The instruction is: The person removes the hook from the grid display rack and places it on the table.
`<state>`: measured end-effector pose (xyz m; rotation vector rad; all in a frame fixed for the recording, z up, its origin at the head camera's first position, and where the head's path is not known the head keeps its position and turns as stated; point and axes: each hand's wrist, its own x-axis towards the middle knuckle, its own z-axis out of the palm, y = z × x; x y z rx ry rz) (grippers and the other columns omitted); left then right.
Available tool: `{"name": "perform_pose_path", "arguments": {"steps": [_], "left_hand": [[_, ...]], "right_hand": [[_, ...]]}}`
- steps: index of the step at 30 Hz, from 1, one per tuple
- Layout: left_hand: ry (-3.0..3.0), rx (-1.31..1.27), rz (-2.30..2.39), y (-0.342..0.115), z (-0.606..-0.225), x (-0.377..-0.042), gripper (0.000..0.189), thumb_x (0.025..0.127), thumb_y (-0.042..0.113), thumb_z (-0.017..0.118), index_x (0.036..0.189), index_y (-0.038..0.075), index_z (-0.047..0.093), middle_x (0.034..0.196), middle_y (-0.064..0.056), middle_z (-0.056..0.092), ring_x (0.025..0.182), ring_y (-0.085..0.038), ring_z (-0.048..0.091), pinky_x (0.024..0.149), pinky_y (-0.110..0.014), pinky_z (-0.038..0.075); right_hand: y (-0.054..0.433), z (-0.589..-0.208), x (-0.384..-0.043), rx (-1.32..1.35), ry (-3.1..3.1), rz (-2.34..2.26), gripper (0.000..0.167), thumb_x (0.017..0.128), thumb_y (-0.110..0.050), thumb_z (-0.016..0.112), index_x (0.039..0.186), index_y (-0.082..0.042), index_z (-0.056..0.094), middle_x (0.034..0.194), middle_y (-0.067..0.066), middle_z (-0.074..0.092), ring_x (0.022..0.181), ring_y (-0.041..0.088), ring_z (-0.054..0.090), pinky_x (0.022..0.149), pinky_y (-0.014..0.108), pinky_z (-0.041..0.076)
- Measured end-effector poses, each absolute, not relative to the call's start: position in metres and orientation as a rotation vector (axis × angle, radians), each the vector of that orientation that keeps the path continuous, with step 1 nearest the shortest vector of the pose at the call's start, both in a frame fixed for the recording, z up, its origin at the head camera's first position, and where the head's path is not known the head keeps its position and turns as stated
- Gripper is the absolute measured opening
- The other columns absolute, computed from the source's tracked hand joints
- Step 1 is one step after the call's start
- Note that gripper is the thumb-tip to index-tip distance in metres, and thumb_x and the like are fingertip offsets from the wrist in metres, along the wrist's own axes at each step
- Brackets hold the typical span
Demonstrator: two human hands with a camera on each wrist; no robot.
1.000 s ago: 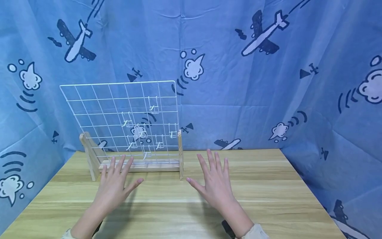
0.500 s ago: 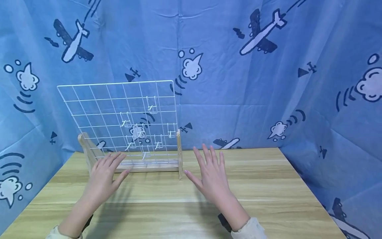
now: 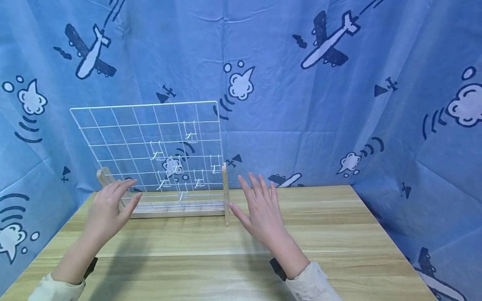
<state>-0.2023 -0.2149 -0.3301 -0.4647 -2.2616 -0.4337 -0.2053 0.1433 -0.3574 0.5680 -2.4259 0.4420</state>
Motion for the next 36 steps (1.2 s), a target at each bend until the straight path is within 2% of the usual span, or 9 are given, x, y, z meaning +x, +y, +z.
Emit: {"name": "perform_pose_path", "arguments": {"steps": [8, 21, 36], "left_hand": [[-2.217, -0.378, -0.495, -0.229, -0.315, -0.212, 0.034, 0.086, 0.008, 0.069, 0.117, -0.002, 0.063, 0.110, -0.025, 0.063, 0.106, -0.044, 0.053, 0.085, -0.062, 0.042], [-2.147, -0.225, -0.617, -0.252, -0.296, -0.226, 0.031, 0.091, 0.008, 0.062, 0.118, -0.007, 0.060, 0.115, -0.030, 0.058, 0.108, -0.048, 0.048, 0.092, -0.060, 0.037], [-2.080, -0.020, -0.790, -0.274, -0.294, -0.251, 0.034, 0.095, 0.008, 0.054, 0.122, -0.012, 0.054, 0.115, -0.032, 0.057, 0.111, -0.047, 0.047, 0.097, -0.060, 0.034]], "right_hand": [[0.137, -0.350, -0.213, 0.561, -2.430, 0.432, 0.068, 0.093, -0.044, 0.059, 0.149, -0.014, 0.035, 0.151, 0.017, 0.035, 0.139, 0.040, 0.027, 0.113, 0.061, 0.014], [0.132, -0.344, -0.226, 0.547, -2.417, 0.398, 0.065, 0.095, -0.043, 0.056, 0.149, -0.013, 0.035, 0.149, 0.019, 0.037, 0.137, 0.041, 0.029, 0.112, 0.062, 0.018], [0.123, -0.335, -0.241, 0.546, -2.382, 0.424, 0.059, 0.098, -0.037, 0.053, 0.148, -0.011, 0.036, 0.148, 0.018, 0.038, 0.135, 0.041, 0.032, 0.112, 0.061, 0.021]]}}
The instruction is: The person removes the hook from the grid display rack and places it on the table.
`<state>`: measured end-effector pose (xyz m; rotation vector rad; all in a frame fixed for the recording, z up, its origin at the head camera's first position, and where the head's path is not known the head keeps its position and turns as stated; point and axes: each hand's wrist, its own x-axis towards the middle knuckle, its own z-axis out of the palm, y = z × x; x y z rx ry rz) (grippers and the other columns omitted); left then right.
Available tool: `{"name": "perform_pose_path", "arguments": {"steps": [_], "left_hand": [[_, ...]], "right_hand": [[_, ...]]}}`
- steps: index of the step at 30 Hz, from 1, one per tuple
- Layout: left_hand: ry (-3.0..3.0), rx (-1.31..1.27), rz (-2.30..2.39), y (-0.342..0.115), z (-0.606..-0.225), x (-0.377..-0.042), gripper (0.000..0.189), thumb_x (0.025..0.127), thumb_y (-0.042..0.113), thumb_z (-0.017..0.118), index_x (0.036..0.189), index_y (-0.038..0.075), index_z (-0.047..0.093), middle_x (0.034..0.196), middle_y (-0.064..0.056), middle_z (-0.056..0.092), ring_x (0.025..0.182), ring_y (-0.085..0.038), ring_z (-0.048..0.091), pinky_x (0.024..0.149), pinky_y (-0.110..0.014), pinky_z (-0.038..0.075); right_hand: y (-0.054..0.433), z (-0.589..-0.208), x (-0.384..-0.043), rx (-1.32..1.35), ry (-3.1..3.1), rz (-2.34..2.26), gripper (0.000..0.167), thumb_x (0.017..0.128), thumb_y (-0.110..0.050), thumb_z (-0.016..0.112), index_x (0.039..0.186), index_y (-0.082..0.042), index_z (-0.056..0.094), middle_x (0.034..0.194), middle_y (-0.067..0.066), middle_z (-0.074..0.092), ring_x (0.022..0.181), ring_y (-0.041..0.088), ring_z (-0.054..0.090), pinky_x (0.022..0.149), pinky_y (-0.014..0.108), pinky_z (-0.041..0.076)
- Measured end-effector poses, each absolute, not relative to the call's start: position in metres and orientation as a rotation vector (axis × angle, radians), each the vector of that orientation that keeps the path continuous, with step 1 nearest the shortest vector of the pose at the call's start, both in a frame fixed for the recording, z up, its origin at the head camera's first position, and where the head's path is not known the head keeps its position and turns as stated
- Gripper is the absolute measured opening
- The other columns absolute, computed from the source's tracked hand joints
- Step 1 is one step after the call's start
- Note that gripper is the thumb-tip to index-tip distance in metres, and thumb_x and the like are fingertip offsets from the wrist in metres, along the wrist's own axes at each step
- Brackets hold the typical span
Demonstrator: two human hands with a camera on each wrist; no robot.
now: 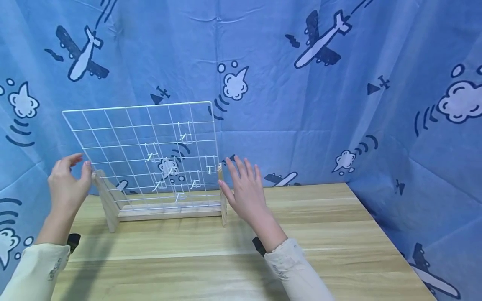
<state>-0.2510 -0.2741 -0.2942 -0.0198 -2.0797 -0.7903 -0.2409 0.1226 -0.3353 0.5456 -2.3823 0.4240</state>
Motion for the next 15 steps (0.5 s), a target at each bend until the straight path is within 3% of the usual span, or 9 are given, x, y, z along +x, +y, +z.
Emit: {"name": "perform_pose_path", "arguments": {"steps": [15], "left_hand": [[-2.191, 0.130, -0.943, -0.290, -0.297, -0.271, 0.043, 0.098, 0.018, 0.050, 0.133, -0.007, 0.048, 0.126, -0.027, 0.052, 0.120, -0.043, 0.044, 0.108, -0.054, 0.026]], "right_hand": [[0.101, -0.327, -0.253, 0.620, -2.288, 0.484, 0.055, 0.097, -0.030, 0.058, 0.144, -0.007, 0.042, 0.144, 0.016, 0.045, 0.132, 0.038, 0.038, 0.110, 0.058, 0.028]]}}
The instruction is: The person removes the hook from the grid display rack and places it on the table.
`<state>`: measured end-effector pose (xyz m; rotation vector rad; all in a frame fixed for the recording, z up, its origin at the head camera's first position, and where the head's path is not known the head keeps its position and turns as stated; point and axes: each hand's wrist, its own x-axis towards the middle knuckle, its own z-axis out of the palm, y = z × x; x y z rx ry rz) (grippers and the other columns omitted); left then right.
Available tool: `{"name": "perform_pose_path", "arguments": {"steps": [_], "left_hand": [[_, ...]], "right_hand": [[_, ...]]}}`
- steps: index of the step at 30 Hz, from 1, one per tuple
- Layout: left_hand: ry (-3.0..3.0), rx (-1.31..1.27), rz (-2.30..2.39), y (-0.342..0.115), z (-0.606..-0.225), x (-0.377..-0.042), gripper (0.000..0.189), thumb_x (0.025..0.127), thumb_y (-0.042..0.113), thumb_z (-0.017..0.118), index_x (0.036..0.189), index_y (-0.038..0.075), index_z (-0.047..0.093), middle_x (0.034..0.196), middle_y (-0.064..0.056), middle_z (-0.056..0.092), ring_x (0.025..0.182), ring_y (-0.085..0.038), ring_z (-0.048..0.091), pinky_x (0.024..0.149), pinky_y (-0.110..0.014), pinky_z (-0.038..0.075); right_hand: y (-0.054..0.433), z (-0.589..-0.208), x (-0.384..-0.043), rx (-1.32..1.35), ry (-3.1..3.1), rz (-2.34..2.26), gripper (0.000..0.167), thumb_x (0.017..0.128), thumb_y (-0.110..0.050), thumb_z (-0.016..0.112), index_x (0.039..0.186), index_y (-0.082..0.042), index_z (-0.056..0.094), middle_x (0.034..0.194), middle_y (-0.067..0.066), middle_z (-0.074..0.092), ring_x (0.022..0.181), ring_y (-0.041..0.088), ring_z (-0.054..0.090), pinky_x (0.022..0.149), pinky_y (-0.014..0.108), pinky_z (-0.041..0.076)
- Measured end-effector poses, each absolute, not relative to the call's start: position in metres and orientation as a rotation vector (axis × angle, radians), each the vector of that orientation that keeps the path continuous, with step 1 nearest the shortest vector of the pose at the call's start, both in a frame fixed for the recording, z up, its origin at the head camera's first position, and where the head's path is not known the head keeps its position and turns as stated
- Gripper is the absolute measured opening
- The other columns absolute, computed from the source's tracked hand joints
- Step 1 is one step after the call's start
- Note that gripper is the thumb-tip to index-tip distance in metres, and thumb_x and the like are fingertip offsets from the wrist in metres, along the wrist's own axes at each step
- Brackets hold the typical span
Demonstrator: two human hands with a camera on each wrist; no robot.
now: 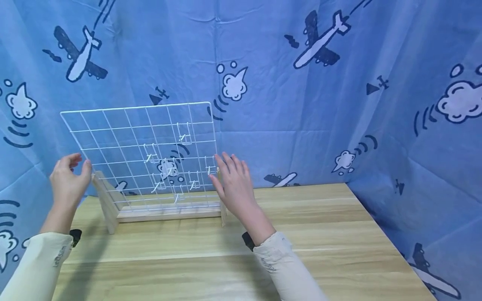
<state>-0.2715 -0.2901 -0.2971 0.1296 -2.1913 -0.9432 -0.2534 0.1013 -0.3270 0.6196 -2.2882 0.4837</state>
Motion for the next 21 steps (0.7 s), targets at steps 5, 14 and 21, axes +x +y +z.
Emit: {"name": "perform_pose_path", "arguments": {"steps": [5, 14, 21], "left_hand": [[-2.198, 0.135, -0.967, -0.296, -0.304, -0.278, 0.043, 0.096, 0.016, 0.052, 0.132, -0.008, 0.049, 0.125, -0.028, 0.053, 0.120, -0.042, 0.044, 0.107, -0.054, 0.027], [-2.329, 0.058, -0.986, -0.312, -0.313, -0.285, 0.046, 0.099, 0.017, 0.048, 0.136, -0.011, 0.043, 0.131, -0.031, 0.047, 0.122, -0.046, 0.042, 0.104, -0.056, 0.036], [-2.418, -0.010, -1.015, -0.317, -0.322, -0.288, 0.049, 0.102, 0.020, 0.044, 0.138, -0.013, 0.038, 0.133, -0.036, 0.042, 0.123, -0.052, 0.039, 0.102, -0.060, 0.036]], "right_hand": [[0.096, -0.327, -0.254, 0.632, -2.291, 0.490, 0.053, 0.098, -0.030, 0.057, 0.144, -0.007, 0.043, 0.144, 0.015, 0.046, 0.131, 0.038, 0.040, 0.109, 0.057, 0.031], [0.086, -0.333, -0.260, 0.678, -2.234, 0.512, 0.048, 0.095, -0.024, 0.063, 0.137, -0.004, 0.051, 0.139, 0.016, 0.051, 0.127, 0.036, 0.045, 0.107, 0.054, 0.035], [0.080, -0.342, -0.265, 0.685, -2.205, 0.521, 0.047, 0.092, -0.019, 0.066, 0.134, -0.003, 0.053, 0.136, 0.017, 0.054, 0.124, 0.036, 0.048, 0.104, 0.053, 0.039]]}}
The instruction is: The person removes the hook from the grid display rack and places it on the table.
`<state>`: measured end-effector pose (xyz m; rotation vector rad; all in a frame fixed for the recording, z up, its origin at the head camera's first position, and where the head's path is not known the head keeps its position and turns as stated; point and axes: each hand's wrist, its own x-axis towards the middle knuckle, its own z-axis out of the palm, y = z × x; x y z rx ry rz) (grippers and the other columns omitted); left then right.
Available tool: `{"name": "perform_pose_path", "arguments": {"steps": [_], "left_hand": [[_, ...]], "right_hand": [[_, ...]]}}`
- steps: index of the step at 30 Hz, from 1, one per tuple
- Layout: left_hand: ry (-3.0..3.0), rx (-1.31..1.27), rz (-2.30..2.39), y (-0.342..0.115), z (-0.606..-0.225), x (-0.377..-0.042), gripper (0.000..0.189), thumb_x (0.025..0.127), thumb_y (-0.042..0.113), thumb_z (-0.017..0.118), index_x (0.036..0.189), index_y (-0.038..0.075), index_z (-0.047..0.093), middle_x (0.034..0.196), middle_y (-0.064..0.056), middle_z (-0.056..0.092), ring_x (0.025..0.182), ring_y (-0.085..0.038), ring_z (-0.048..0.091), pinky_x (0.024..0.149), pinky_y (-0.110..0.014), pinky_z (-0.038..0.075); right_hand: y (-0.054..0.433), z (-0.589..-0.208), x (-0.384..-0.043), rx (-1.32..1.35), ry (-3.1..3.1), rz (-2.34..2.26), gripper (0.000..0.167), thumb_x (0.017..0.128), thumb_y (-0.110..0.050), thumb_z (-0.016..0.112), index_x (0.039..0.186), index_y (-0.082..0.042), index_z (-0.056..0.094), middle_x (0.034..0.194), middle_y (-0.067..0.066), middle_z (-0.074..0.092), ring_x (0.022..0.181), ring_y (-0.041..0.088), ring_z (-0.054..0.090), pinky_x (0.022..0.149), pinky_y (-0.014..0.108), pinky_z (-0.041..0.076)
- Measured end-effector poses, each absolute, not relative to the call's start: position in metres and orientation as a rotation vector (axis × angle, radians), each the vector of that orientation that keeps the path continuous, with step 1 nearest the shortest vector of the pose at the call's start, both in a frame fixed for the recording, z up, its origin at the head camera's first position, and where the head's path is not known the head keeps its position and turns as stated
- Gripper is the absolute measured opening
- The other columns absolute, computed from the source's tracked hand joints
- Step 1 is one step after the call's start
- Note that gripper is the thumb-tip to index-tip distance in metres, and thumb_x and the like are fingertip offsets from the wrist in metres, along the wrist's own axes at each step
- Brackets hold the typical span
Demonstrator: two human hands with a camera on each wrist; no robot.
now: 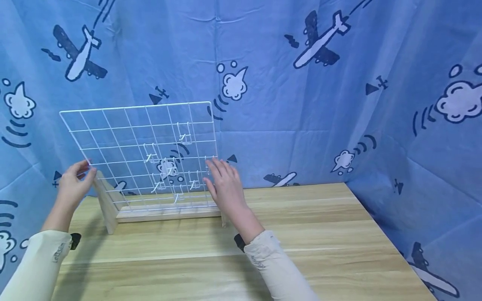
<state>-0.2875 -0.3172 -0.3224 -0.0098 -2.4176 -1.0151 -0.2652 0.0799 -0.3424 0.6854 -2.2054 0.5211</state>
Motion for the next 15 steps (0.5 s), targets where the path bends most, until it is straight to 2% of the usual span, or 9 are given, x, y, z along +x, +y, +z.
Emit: {"name": "perform_pose_path", "arguments": {"steps": [7, 11, 13, 15], "left_hand": [[-2.440, -0.010, -1.052, -0.319, -0.332, -0.291, 0.049, 0.103, 0.024, 0.041, 0.137, -0.010, 0.042, 0.129, -0.034, 0.047, 0.119, -0.047, 0.045, 0.099, -0.057, 0.041], [-2.449, 0.011, -1.075, -0.319, -0.338, -0.291, 0.050, 0.103, 0.029, 0.037, 0.136, -0.009, 0.045, 0.126, -0.031, 0.052, 0.113, -0.039, 0.048, 0.087, -0.035, 0.048], [-2.452, 0.020, -1.078, -0.319, -0.341, -0.291, 0.051, 0.104, 0.031, 0.036, 0.136, -0.007, 0.046, 0.126, -0.029, 0.052, 0.112, -0.036, 0.049, 0.081, -0.028, 0.046], [-2.448, 0.020, -1.090, -0.319, -0.343, -0.290, 0.051, 0.104, 0.032, 0.035, 0.137, -0.006, 0.046, 0.128, -0.029, 0.052, 0.113, -0.036, 0.049, 0.080, -0.024, 0.047]], "right_hand": [[0.074, -0.348, -0.267, 0.643, -2.168, 0.574, 0.042, 0.092, -0.015, 0.067, 0.131, -0.004, 0.057, 0.133, 0.015, 0.056, 0.124, 0.035, 0.049, 0.104, 0.051, 0.041], [0.073, -0.351, -0.268, 0.635, -2.128, 0.597, 0.038, 0.091, -0.012, 0.067, 0.127, -0.003, 0.060, 0.130, 0.014, 0.059, 0.122, 0.034, 0.052, 0.102, 0.050, 0.043], [0.073, -0.352, -0.269, 0.635, -2.107, 0.609, 0.036, 0.090, -0.011, 0.068, 0.125, -0.003, 0.062, 0.128, 0.013, 0.061, 0.120, 0.033, 0.053, 0.101, 0.049, 0.044], [0.073, -0.354, -0.270, 0.635, -2.093, 0.616, 0.035, 0.089, -0.009, 0.068, 0.123, -0.003, 0.063, 0.126, 0.014, 0.062, 0.118, 0.033, 0.054, 0.099, 0.049, 0.046]]}}
